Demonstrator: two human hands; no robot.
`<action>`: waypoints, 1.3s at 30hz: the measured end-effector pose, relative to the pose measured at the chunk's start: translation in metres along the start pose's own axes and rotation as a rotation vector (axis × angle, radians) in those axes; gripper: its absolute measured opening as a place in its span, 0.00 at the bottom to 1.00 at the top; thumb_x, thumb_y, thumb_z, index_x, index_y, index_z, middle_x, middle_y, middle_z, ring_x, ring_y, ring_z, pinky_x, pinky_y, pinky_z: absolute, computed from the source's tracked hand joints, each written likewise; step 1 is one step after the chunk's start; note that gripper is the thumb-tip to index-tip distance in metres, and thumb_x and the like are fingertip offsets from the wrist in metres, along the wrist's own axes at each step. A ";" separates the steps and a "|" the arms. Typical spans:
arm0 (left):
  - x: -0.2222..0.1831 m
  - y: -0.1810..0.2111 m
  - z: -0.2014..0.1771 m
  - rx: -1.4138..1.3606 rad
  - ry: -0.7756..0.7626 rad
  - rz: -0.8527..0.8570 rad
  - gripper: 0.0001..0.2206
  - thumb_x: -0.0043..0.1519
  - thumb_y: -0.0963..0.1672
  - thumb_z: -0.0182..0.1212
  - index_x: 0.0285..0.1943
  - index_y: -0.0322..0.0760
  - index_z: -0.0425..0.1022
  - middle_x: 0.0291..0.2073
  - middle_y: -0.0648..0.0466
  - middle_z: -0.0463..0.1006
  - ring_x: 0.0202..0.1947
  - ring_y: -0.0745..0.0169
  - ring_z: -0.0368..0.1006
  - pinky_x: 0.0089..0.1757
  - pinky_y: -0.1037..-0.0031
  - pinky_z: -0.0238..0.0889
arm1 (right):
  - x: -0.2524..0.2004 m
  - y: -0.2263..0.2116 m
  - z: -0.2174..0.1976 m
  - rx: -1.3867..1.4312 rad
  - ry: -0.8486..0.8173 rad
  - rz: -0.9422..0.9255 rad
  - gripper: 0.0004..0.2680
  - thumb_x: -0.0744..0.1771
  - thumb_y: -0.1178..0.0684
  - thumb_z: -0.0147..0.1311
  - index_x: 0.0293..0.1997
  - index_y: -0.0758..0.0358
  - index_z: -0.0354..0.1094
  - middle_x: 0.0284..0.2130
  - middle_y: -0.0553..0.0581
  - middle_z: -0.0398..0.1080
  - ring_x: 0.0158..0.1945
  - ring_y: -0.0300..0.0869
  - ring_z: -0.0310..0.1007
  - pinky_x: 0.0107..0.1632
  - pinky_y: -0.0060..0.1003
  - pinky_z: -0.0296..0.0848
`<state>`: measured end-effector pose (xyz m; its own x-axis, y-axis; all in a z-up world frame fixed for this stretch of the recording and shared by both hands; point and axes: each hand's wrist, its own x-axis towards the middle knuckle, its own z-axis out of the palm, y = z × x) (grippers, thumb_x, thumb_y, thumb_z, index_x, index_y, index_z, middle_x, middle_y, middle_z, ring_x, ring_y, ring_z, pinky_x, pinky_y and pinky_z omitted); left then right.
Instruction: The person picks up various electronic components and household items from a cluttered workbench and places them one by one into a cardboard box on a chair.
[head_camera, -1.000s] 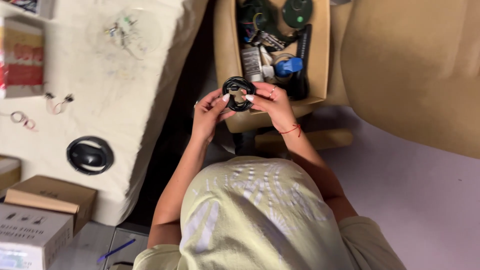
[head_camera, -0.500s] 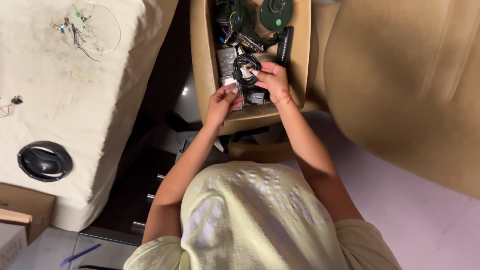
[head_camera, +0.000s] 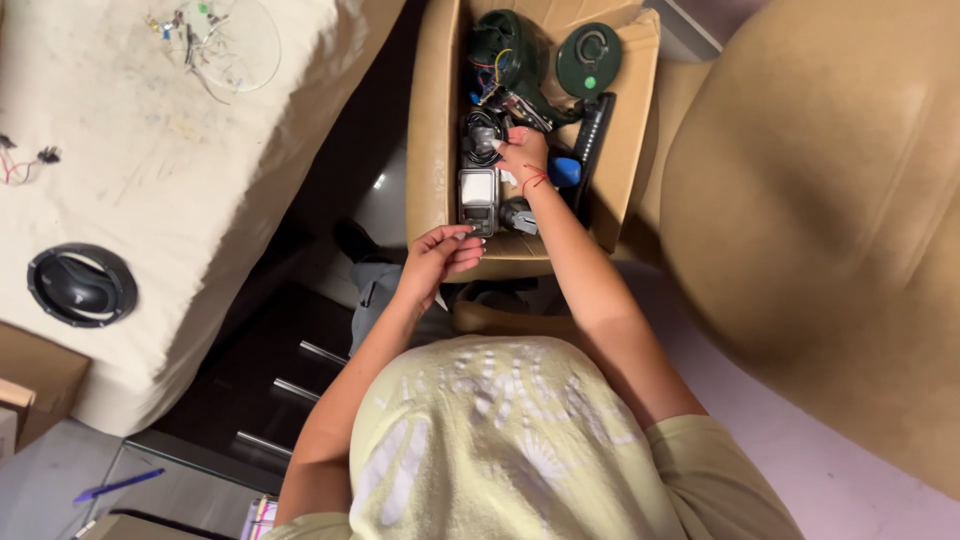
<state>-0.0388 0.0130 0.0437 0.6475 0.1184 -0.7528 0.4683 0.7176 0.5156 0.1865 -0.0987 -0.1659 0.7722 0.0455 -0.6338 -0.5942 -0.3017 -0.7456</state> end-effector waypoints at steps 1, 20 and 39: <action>-0.002 0.001 -0.002 -0.010 0.008 0.006 0.11 0.68 0.40 0.53 0.55 0.27 0.76 0.44 0.34 0.82 0.43 0.47 0.82 0.47 0.59 0.78 | 0.005 0.001 0.002 -0.009 -0.011 -0.003 0.12 0.60 0.65 0.64 0.47 0.70 0.75 0.38 0.68 0.74 0.38 0.64 0.80 0.34 0.53 0.86; -0.035 0.032 -0.098 -0.242 0.107 0.194 0.11 0.67 0.41 0.56 0.54 0.27 0.76 0.43 0.37 0.83 0.41 0.55 0.83 0.44 0.68 0.80 | -0.025 -0.025 0.000 -0.337 0.153 -0.555 0.05 0.58 0.68 0.60 0.31 0.67 0.76 0.24 0.66 0.76 0.29 0.49 0.80 0.30 0.34 0.79; -0.166 0.070 -0.402 0.126 1.156 0.667 0.18 0.58 0.38 0.68 0.58 0.33 0.76 0.48 0.38 0.73 0.51 0.37 0.76 0.51 0.57 0.72 | -0.339 -0.119 0.328 -0.243 -0.677 -0.466 0.06 0.66 0.65 0.58 0.46 0.74 0.71 0.35 0.72 0.77 0.35 0.47 0.83 0.39 0.36 0.87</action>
<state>-0.3553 0.3195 0.0397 -0.0746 0.9718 -0.2236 0.3568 0.2354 0.9040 -0.0783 0.2342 0.0697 0.5786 0.7513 -0.3175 -0.1247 -0.3032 -0.9447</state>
